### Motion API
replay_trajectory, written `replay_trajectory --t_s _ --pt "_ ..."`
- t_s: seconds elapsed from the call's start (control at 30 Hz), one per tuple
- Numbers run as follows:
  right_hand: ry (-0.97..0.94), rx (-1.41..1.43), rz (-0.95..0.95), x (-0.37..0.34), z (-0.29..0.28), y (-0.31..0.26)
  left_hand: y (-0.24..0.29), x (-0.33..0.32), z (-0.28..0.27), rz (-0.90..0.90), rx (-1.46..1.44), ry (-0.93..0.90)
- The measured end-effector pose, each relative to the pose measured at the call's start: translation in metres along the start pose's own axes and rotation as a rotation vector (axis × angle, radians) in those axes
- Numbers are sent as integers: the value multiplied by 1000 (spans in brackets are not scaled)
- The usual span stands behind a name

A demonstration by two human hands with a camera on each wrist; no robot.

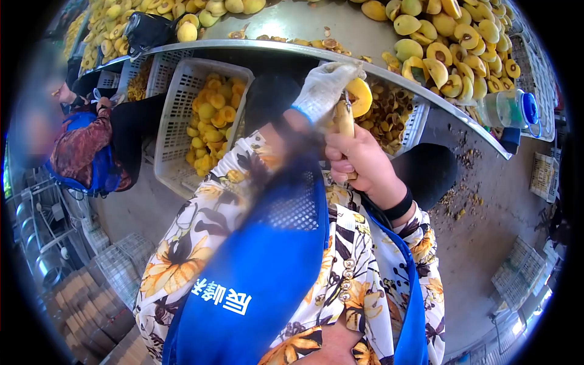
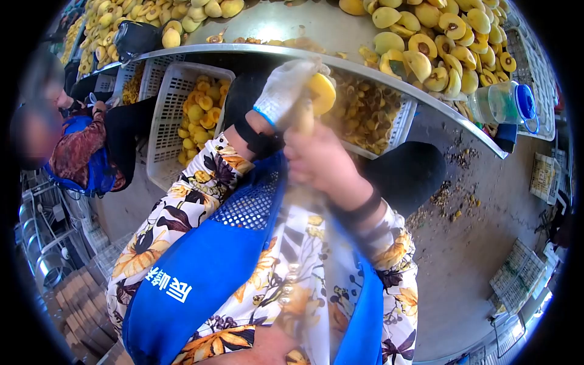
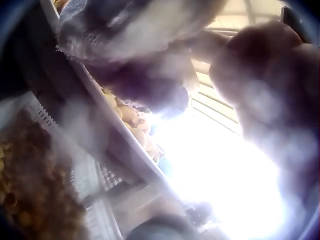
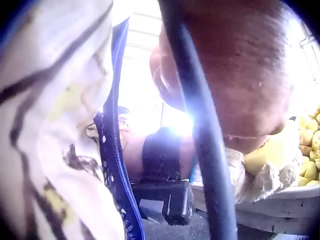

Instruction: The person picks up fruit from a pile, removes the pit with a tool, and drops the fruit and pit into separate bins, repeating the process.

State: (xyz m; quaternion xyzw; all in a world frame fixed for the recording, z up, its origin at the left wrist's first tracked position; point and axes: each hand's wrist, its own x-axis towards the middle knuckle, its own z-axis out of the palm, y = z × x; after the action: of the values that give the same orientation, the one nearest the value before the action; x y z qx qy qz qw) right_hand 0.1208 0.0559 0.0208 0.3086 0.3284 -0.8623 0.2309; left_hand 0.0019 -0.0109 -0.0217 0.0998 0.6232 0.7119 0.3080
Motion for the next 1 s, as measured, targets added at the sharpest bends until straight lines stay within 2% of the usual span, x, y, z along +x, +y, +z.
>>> replay_trajectory --t_s 0.03,0.07,0.17,0.2,0.3,0.37,0.43,0.47,0.5,0.57,0.6,0.63,0.67,0.7,0.8,0.87,0.9,0.93,1.0 --pt "-29 54 10 -2 0 -1 8 -4 6 -127 -110 63" --pt "-57 106 22 -4 1 -2 8 -5 9 -89 -97 95" --pt "-113 203 37 -4 -1 -2 19 -7 7 -230 -114 47" --pt "-130 224 41 -2 -1 -1 15 -7 4 -197 -199 33" --pt "-25 10 -131 5 3 13 1 -6 4 -197 -465 58" --pt "37 -160 -228 14 0 20 2 -2 9 -326 -676 147" --pt "156 -406 -361 24 0 26 9 1 4 -457 -664 111" --pt "365 -784 -542 38 -14 36 12 3 -1 -525 -653 92" --pt "415 -866 -701 38 -13 36 14 6 -5 -593 -639 71" --pt "513 -1014 -1037 38 -11 34 -20 17 -15 -67 -351 117" --pt "544 -980 -1079 46 -25 34 -34 19 -20 228 -253 140" --pt "612 -867 -937 47 -29 30 -36 17 -23 297 -286 146" --pt "587 -839 -768 45 -41 23 -38 16 -26 365 -319 149" --pt "558 -810 -606 45 -51 16 -31 15 -30 222 -485 135" --pt "567 -527 -311 29 -41 1 -11 17 -40 -218 -973 78" --pt "494 -517 -440 30 -39 1 -26 13 -43 -84 -734 11" --pt "459 -512 -505 32 -38 0 -25 9 -42 -88 -662 19" --pt "526 -683 -644 35 -33 0 -18 4 -38 -93 -589 27" --pt "545 -967 -828 39 -27 -5 -4 -10 -28 -248 -621 91"
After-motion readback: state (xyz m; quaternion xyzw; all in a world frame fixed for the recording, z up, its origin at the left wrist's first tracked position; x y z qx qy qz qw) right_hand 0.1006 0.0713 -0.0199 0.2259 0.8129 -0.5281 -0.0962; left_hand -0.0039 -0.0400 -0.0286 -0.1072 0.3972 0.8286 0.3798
